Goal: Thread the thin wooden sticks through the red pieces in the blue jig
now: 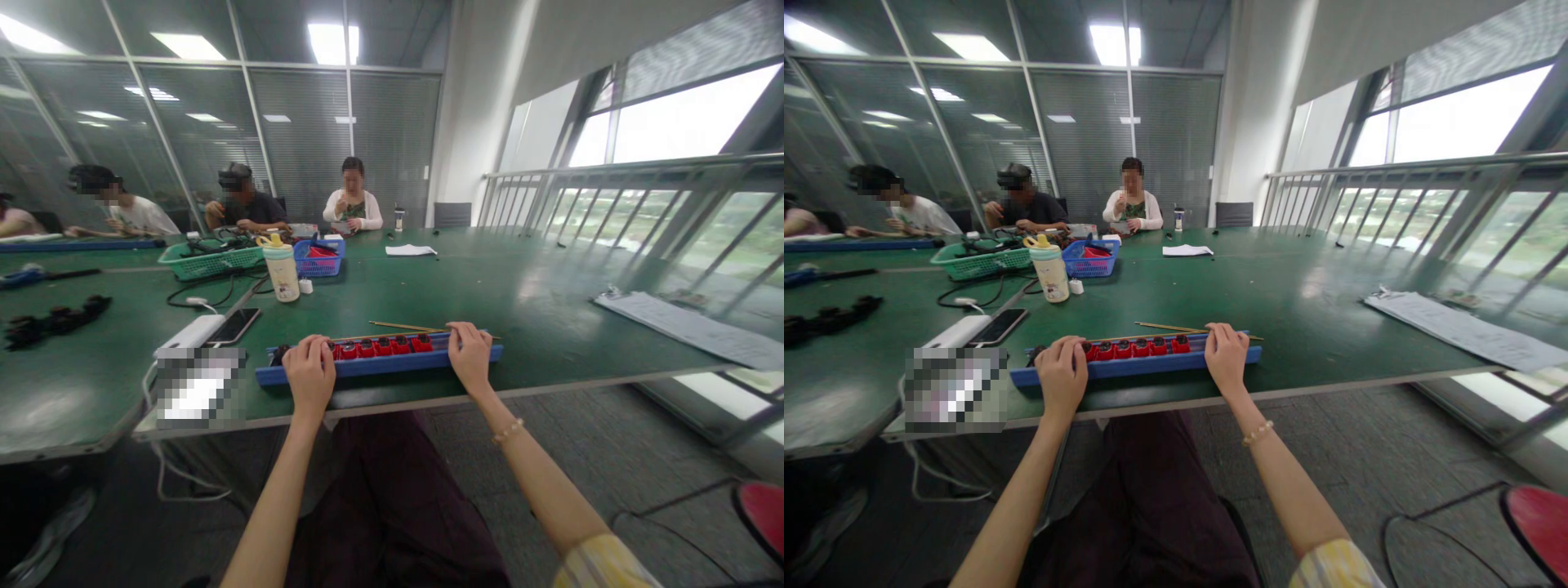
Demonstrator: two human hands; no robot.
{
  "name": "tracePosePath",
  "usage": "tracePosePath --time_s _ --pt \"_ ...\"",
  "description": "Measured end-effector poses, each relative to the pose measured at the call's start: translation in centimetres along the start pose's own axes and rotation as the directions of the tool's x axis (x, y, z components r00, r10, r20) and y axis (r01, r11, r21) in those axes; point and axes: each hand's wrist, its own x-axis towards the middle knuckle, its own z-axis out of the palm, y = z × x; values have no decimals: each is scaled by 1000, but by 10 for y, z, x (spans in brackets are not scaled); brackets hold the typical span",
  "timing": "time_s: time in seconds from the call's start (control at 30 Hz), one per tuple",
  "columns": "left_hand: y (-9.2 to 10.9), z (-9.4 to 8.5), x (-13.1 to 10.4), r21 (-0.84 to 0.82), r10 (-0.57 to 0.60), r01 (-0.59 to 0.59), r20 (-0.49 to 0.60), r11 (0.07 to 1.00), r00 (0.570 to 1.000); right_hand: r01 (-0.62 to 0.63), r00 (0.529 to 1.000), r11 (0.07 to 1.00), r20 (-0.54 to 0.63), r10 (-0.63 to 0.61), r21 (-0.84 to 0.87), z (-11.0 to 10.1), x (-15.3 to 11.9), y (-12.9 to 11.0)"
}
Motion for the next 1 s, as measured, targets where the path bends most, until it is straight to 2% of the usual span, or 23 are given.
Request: tracePosePath --time_s 0.43,0.77,1.0 --pt "-2 2 0 -98 72 -71 -2 993 997 -79 997 996 -7 79 -30 0 -1 7" --pt "-1 3 -1 -146 79 -76 16 986 997 -66 998 997 18 66 26 1 -1 9" --pt "-3 6 -1 -159 80 -76 17 984 997 -175 984 984 -41 174 -16 0 -1 9"
